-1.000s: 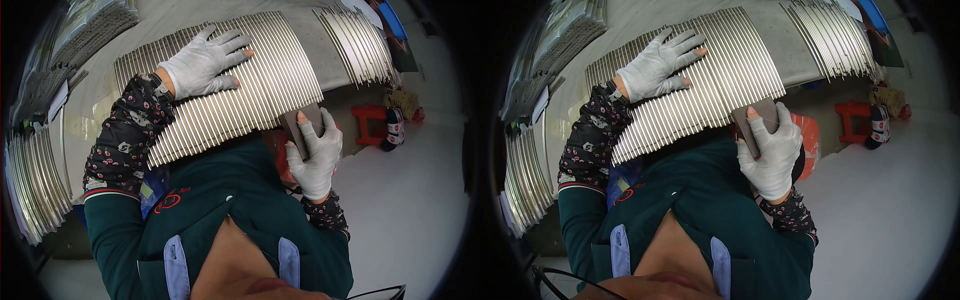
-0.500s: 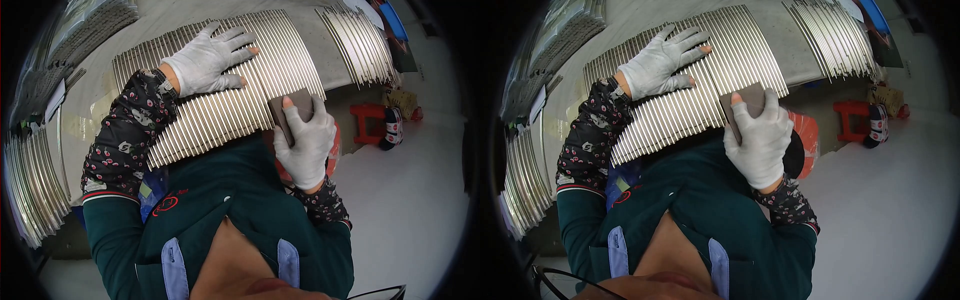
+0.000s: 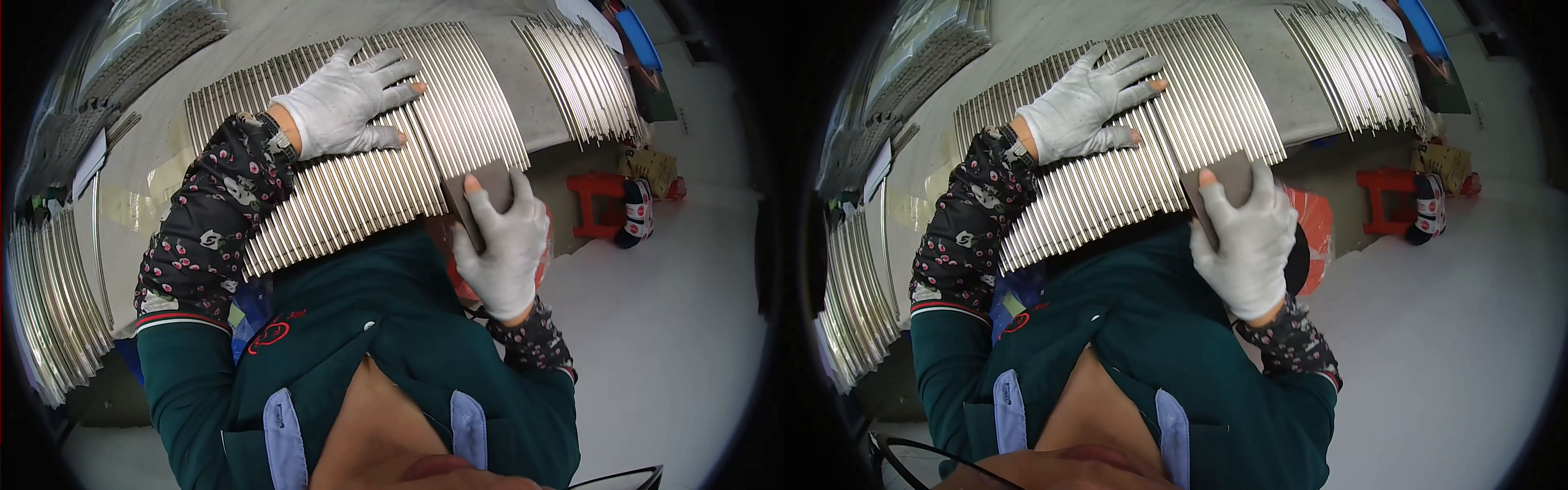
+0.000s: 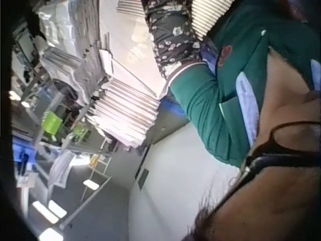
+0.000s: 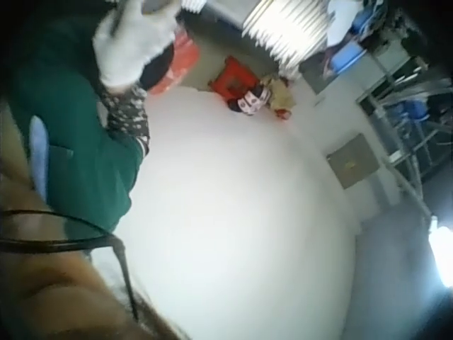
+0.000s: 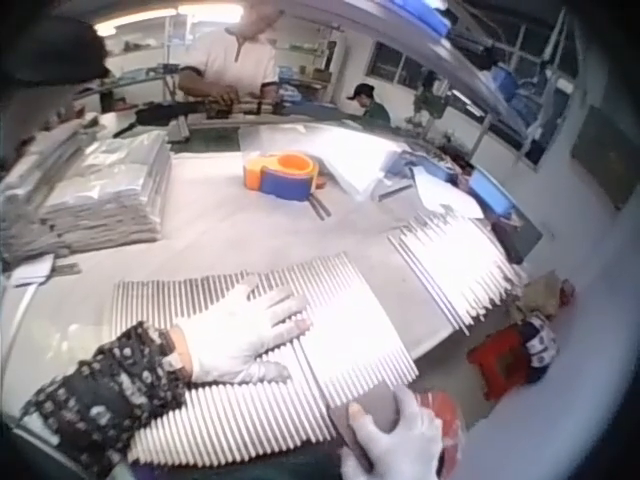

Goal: The person sands thin metal rods with a sanding block, then organizes them into packaging sleeves on a work table.

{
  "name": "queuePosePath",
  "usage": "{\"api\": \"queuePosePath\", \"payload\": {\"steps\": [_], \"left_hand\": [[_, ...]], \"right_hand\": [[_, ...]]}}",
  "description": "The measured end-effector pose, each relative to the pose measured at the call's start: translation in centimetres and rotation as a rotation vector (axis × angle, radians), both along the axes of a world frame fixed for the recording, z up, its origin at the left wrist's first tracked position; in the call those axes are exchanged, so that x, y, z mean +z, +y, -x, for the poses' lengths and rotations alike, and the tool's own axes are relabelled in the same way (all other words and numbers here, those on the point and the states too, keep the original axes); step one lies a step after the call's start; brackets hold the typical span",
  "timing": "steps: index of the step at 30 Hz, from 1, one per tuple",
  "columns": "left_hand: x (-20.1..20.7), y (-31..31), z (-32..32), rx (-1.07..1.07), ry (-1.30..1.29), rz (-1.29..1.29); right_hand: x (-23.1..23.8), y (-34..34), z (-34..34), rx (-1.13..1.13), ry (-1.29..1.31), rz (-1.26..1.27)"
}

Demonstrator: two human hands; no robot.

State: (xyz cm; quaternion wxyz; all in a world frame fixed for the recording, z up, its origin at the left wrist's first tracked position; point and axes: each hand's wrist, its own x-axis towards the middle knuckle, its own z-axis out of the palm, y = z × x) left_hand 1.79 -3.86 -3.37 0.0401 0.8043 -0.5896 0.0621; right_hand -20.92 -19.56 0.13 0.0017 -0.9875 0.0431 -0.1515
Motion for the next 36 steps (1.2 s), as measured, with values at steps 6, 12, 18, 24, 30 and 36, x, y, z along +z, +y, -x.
{"api": "queuePosePath", "payload": {"steps": [6, 12, 18, 24, 30, 36], "left_hand": [[-0.2, -0.1, -0.1, -0.006, -0.028, -0.002], [0.0, -0.2, 0.0, -0.003, -0.018, -0.008], [0.3, -0.3, 0.0, -0.029, 0.007, 0.022], [0.3, -0.1, 0.0, -0.004, 0.012, -0.011], [0.5, -0.1, -0.1, -0.030, -0.001, -0.031], [0.6, 0.0, 0.1, -0.027, -0.016, -0.054]], "right_hand": [[0.0, -1.3, 2.3, -0.034, -0.090, -0.144], [-0.9, -1.4, 1.3, -0.064, -0.093, -0.111], [-1.1, -0.2, -3.7, -0.059, -0.107, -0.008], [-0.2, -1.0, 0.9, -0.015, 0.019, -0.061], [-0.2, -3.2, 3.5, -0.046, -0.139, -0.151], [-0.8, -3.3, 2.8, -0.033, -0.119, -0.160]]}}
